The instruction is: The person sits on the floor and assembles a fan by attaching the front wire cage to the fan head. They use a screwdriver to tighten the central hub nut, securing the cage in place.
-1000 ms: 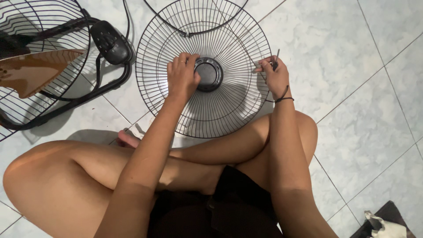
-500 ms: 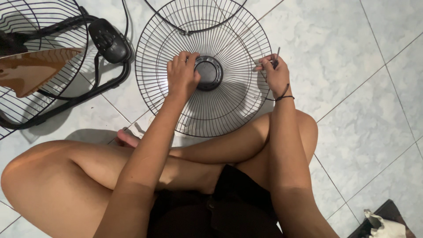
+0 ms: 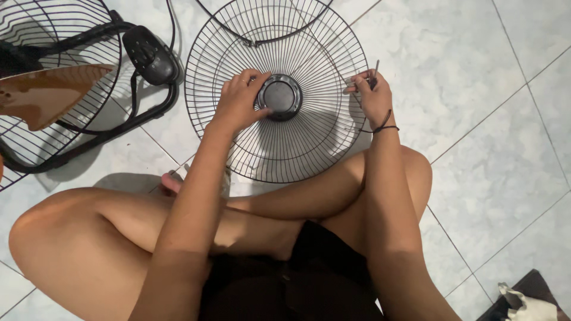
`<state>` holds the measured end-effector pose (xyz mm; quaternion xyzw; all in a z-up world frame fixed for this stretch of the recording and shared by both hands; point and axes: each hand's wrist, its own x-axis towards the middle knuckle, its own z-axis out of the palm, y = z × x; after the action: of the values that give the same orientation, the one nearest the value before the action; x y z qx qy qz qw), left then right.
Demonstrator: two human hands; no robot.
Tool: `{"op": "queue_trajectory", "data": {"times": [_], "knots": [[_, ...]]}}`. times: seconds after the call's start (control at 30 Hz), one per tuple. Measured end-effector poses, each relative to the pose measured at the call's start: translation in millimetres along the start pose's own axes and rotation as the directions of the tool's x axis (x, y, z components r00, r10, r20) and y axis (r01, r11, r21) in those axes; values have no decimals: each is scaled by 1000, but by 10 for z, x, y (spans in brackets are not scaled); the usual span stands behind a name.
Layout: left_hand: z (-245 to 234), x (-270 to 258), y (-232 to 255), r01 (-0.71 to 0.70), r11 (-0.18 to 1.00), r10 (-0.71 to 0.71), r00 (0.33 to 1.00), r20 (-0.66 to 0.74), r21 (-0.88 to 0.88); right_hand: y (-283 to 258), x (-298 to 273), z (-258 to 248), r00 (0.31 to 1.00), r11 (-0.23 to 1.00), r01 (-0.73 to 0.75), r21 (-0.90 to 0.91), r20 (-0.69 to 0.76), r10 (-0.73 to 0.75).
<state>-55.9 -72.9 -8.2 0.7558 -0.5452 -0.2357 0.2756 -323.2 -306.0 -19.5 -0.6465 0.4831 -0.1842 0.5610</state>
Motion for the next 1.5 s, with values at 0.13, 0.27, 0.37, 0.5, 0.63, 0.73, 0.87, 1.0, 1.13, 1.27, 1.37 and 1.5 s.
{"op": "queue_trajectory", "data": {"times": [0.13, 0.27, 0.37, 0.5, 0.63, 0.73, 0.87, 1.0, 1.13, 1.27, 1.37, 1.5], "knots": [[-50, -7, 110, 13, 999, -14, 999, 35, 36, -54, -25, 0, 1000, 999, 2, -34, -7, -2], [-64, -33, 154, 26, 999, -27, 999, 25, 22, -93, -44, -8, 1000, 1000, -10, -25, -7, 9], [-59, -28, 156, 25, 999, -26, 999, 19, 24, -101, -37, -4, 1000, 1000, -12, -17, -11, 12], [-33, -37, 158, 21, 1000, -21, 1000, 0, 5, -122, -23, -14, 997, 997, 71, -7, 19, -71], [-12, -34, 152, 9, 1000, -9, 1000, -22, 14, -180, -42, -33, 1000, 997, -14, -81, -12, 13], [-1, -35, 154, 4, 1000, -4, 1000, -17, 26, -223, -46, -30, 1000, 996, 7, -86, -8, -8], [-1, -18, 170, 27, 999, -27, 1000, -7, 33, -240, -34, -41, 999, 998, 31, -51, 8, -31], [-16, -16, 193, 29, 999, -29, 1000, -7, 27, -220, -12, -55, 1000, 1000, 16, -6, 13, -16], [-26, -23, 197, 12, 999, -11, 1000, -24, 42, -186, 17, -57, 999, 1000, 30, -2, 20, -30], [-17, -29, 184, 21, 999, -21, 1000, -9, 38, -142, 25, -57, 999, 999, 36, 15, 31, -36], [-2, -35, 179, 14, 999, -13, 1000, -15, 48, -107, 37, -66, 999, 999, 37, 13, 38, -38], [23, -39, 160, 13, 998, -12, 1000, -23, 58, -43, 64, -59, 998, 999, 47, 23, 48, -48]]}}
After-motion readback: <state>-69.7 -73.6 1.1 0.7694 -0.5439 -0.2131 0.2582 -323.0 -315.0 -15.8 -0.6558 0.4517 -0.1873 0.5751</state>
